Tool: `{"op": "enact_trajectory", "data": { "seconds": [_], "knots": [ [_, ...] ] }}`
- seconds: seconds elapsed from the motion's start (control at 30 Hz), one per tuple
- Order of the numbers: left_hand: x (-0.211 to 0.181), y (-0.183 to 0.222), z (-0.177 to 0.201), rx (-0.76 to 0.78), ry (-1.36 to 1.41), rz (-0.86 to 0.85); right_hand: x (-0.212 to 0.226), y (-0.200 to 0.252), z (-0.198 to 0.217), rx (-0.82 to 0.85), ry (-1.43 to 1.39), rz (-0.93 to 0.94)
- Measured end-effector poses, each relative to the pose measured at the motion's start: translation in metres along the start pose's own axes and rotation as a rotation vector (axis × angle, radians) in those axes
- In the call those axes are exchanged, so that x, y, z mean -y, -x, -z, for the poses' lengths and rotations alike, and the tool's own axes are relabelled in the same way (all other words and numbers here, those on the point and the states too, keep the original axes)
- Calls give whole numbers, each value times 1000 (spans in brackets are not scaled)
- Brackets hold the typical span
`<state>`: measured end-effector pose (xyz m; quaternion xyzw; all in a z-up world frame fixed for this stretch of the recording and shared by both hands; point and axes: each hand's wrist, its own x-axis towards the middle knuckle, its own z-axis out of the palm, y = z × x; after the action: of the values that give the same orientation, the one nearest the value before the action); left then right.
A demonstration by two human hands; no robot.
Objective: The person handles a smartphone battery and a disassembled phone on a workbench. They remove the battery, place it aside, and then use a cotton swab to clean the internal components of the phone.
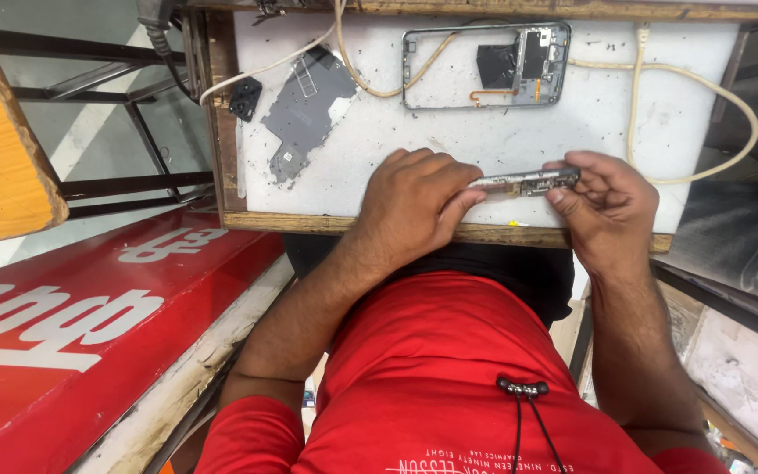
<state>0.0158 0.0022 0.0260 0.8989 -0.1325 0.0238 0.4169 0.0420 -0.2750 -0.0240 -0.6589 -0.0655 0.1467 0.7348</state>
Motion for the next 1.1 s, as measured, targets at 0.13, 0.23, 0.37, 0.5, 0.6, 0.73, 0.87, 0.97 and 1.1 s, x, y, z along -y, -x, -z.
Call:
{"op": "enact_trajectory", "data": {
  "seconds": [0.13,0.23,0.37,0.5,0.6,0.73,0.87,0.97,1.1],
  "knots": [
    [-1,4,-5,-48,40,-30,7,-4,2,106,99,53],
    [-6,8,-7,-101,61,-54,6,-9,-5,161,17,55],
    [-25,5,-7,-169,155,4,-3,-11,-20,132,-495,-36],
    [-50,-2,-7,-109,261,205,-13,-6,-31,31,-715,-169],
    [-56,3,2,-73,376,153,-18,-7,-29,45,-854,-201],
    [-52,11,13,8,538,170,-19,-12,-24,103,-965,-210],
    [-48,14,15,21,568,164,-18,-13,-25,132,-946,-189],
    [-47,17,15,7,575,163,-16,-13,-27,137,-942,-186],
    [-43,20,15,60,672,266,-8,-17,-33,130,-914,-181]
  ]
}}
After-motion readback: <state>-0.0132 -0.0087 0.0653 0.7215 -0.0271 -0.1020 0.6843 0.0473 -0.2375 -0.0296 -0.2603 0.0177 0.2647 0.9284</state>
